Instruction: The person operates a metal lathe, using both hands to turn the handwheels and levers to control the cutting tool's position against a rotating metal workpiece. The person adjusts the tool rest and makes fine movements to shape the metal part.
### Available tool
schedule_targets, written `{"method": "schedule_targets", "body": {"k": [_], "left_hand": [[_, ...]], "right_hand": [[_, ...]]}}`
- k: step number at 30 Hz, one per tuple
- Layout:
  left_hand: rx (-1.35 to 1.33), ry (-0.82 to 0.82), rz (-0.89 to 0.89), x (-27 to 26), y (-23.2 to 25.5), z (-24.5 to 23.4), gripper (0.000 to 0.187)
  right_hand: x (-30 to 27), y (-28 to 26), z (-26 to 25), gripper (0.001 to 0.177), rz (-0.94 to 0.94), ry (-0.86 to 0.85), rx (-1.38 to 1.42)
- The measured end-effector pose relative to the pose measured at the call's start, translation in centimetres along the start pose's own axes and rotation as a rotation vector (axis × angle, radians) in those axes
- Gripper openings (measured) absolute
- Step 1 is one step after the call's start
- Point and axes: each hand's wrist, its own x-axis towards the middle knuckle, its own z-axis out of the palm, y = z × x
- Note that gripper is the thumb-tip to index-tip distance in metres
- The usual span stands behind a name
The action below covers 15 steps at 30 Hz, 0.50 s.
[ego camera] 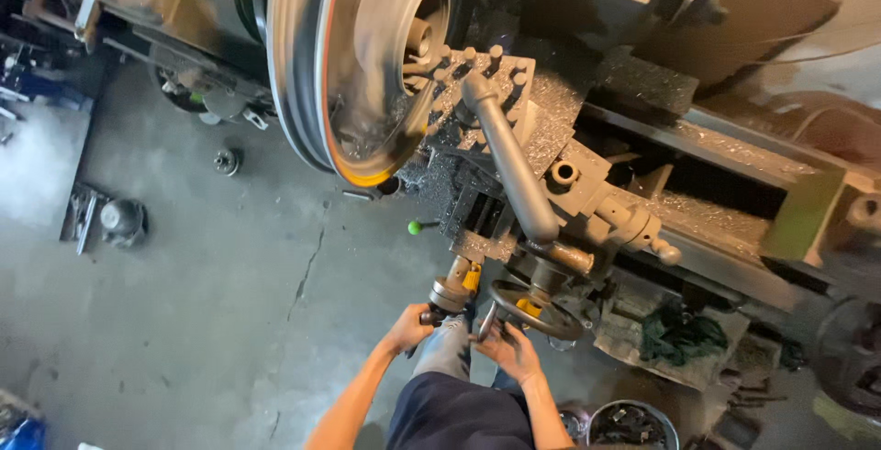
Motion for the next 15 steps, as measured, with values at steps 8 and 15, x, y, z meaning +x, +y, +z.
{"method": "schedule_targets", "body": {"k": [8,15], "left_hand": [[0.129,0.002,-0.054,0.2,0.9,-0.2,0.009],[0.052,0.017,-0.096,-0.6,1.1,0.4,0.018]], "right_hand": [[-8.7,-5.1,-1.8,0.029,-0.211,0.659,-0.761],[14.0,-2.6,-17.4,0.062,0.104,1.077,-1.323]]}}
